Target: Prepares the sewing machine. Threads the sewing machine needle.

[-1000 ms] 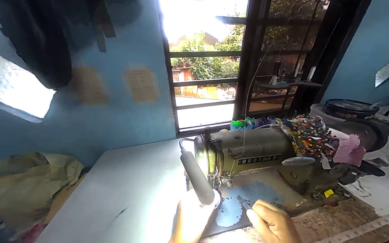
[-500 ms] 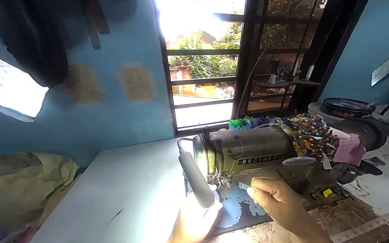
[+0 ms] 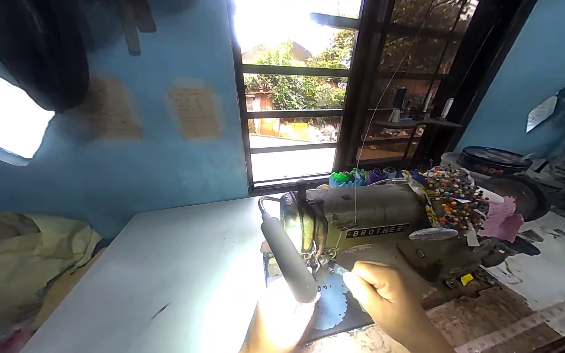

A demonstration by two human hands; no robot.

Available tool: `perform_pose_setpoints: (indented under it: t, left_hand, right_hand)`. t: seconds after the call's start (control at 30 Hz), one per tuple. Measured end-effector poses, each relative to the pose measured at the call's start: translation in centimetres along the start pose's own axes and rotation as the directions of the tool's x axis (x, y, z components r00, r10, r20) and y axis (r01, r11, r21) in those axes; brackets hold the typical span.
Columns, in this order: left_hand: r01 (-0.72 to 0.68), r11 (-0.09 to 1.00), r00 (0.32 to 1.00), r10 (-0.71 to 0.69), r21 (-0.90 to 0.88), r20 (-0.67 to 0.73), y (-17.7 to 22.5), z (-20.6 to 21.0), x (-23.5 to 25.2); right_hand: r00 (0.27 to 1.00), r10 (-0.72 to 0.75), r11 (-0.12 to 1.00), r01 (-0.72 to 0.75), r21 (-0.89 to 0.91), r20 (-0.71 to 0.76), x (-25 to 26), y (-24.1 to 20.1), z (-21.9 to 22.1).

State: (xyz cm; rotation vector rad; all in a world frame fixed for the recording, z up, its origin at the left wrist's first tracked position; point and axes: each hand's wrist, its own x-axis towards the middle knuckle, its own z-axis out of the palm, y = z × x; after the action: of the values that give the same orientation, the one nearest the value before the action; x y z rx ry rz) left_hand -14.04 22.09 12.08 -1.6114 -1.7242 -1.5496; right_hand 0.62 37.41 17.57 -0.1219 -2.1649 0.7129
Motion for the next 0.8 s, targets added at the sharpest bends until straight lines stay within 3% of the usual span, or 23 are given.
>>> perform_pose_setpoints:
  t: [0.1,0.27,0.37,0.5,0.7,0.8]
  left_hand:
    - [0.093,0.995,0.995,-0.094,0.038,0.033,1.4,-0.4,0.5]
    - [0.069,0.997,0.997,-0.071,0.036,0.033,0.3,-0.2,-0.1]
    - [0.093,0.994,0.994,-0.096,0.053,0.053,0.6,-0.4,0.0]
    - [0.138,0.99,0.986,-0.141,0.042,0.09,1.8,-0.9,0.7]
    - [0.251,0.968,0.96,-0.251,0.01,0.123,3.0,-1.2,1.4]
    - [0.231,0.972,0.965,-0.235,0.045,0.114,3.5,-1.3,1.7]
  right_hand:
    - [0.996,0.028,0.982,-0.043,-0.182,-0.083,-0.2,0.2,0.1]
    - [0.999,-0.036,0.998,0.034,-0.051,-0.035,-0.2,0.2,-0.2]
    - [0.997,-0.07,0.977,0.067,-0.2,-0.01,-0.4,1.0,-0.4]
    - [0.999,0.03,0.927,-0.039,-0.373,-0.029,-0.9,1.4,-0.6]
    - [0.994,0.015,0.946,-0.049,-0.319,-0.109,-0.9,0.9,-0.3]
    - [0.99,0.064,0.988,-0.081,-0.134,-0.126,-0.7,1.0,-0.2]
